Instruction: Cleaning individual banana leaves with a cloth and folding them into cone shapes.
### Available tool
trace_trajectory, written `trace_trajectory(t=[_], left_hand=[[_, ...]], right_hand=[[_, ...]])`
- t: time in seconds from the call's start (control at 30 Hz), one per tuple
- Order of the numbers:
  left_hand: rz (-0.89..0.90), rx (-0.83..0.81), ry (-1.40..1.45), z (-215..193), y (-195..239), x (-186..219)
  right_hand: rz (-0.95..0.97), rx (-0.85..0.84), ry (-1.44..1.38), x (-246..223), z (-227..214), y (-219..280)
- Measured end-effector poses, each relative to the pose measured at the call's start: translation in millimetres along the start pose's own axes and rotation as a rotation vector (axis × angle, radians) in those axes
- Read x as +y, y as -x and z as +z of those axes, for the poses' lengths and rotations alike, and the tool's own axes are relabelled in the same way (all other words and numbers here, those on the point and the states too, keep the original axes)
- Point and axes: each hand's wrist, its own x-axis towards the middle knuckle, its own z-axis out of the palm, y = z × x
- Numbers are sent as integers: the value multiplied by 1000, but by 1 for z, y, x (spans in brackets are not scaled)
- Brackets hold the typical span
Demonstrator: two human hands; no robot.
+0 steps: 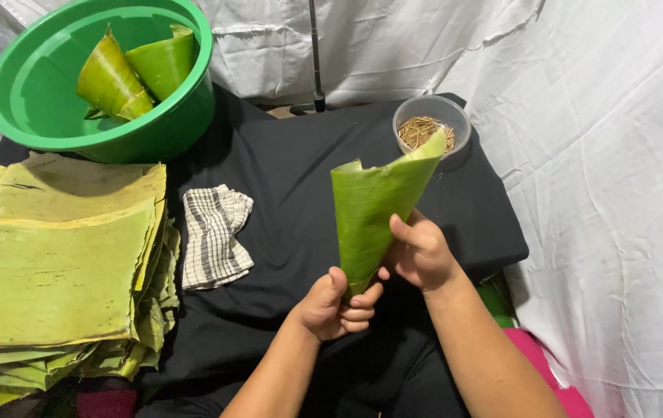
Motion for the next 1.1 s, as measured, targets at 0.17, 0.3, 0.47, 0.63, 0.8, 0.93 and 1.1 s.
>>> trace_trajectory(t=[0.17,0.3,0.47,0.63,0.8,0.93,1.1], left_hand=[[66,61,-313,-22,-1,-15],[18,352,-884,-7,-6,-2],[-64,355,-703,0,11,-15],[-96,378,-835,16,12,-7],[-18,327,-876,14,13,0],[-33,310,-832,12,17,-3],[-75,265,-749,10,22,-9]], right_hand=[[-204,-180,-55,0,7,4],[-339,-388,-133,-11,19,9],[-311,-336,-83,-13,16,26],[-295,-330,-16,-23,17,28],[-264,-296,60,-31,21,25],[-242,-282,100,-29,19,62],[-211,-244,179,-37,21,74]])
